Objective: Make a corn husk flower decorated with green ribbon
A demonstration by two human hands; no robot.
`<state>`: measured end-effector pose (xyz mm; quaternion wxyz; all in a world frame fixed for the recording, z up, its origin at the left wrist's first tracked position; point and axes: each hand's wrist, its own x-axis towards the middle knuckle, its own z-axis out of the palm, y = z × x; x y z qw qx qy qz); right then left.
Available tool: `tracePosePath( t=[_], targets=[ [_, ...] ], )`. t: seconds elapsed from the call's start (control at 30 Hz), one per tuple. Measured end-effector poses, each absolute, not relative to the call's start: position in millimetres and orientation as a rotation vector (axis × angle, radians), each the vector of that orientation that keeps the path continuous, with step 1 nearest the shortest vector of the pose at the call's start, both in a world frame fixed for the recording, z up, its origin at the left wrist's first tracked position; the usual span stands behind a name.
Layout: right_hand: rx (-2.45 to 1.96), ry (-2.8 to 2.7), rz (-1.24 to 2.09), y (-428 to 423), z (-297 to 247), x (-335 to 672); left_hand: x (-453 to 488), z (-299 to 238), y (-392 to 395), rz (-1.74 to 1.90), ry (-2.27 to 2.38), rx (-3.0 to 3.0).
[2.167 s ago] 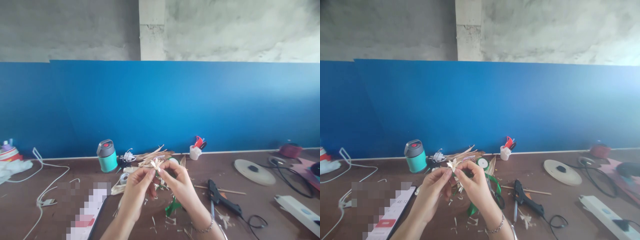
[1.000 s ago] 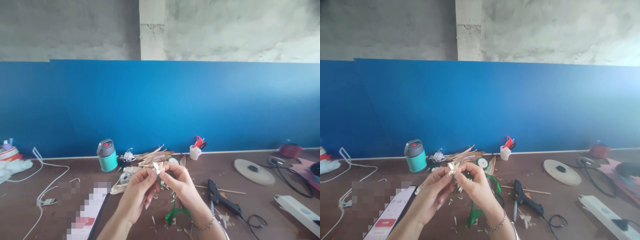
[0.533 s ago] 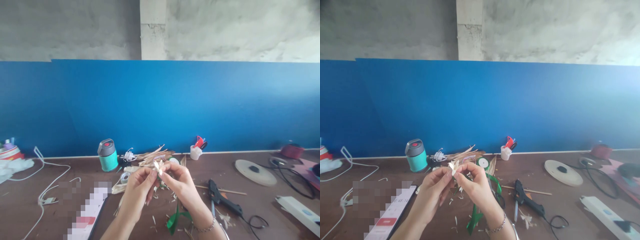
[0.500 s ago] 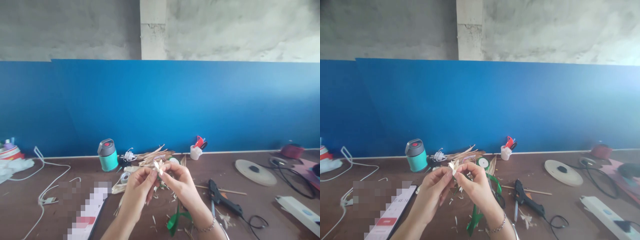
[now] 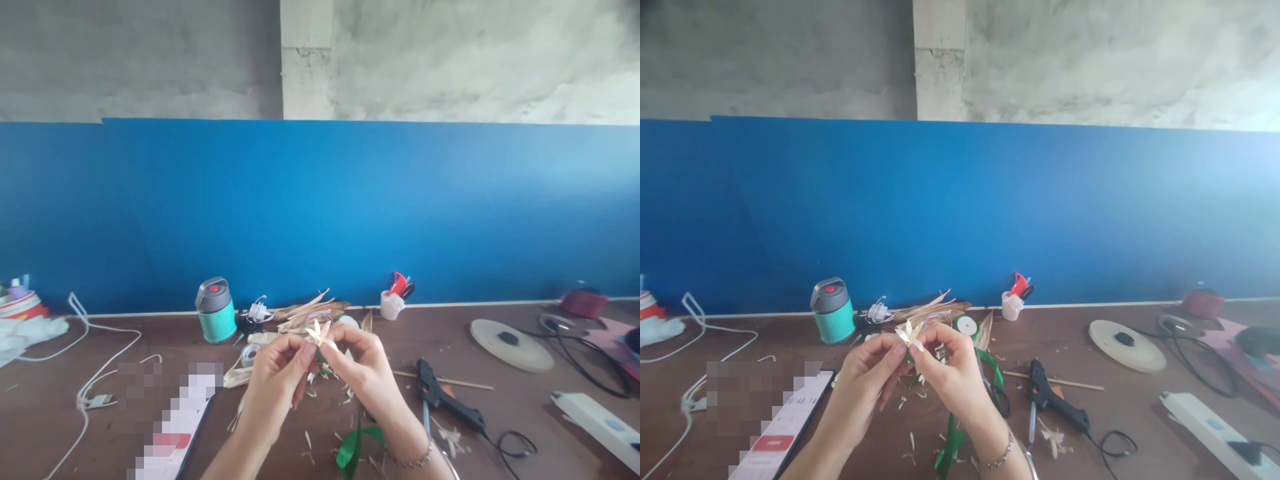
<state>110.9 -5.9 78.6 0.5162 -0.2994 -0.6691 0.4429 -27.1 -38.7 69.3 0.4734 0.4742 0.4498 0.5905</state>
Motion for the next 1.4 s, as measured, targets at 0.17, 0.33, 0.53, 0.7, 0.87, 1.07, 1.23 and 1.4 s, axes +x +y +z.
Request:
tracePosePath(
  t=[0.17,0.33,0.53,0.7,0.87,1.07,1.23,1.4],
  targets=[
    [-0.722,-1.587,1.094,-5.7,79.7,111.1,-28.4,68.3,-38.4,1.427,1.089,1.167],
    [-0.755,-1.581,1.083,-6.3,81.2,111.9,-29.7,68.8,-37.3,1.404,1.06,1.146],
    [-0.725,-1.59,1.087,-4.8,80.1,113.2,-29.3,70.0,-38.1,1.387,0.997,1.106],
    [-0.702,-1.581,1.089,-4.6,79.3,112.9,-28.8,73.1,-40.5,1.384,0.977,1.1],
    [-0.704,-1.555,1.146,-4.7,81.1,113.6,-29.4,72.1,-38.5,1.397,0.974,1.078],
    [-0.684,-1.377,1.362,-1.9,79.1,117.6,-33.2,75.2,-36.5,1.499,0.944,0.967],
    [-0.682,-1.363,1.366,0.7,76.4,118.0,-34.5,77.2,-36.5,1.497,0.963,0.954],
    [-0.656,-1.356,1.342,1.6,76.7,115.8,-34.2,74.4,-33.9,1.47,0.953,0.978]
  ],
)
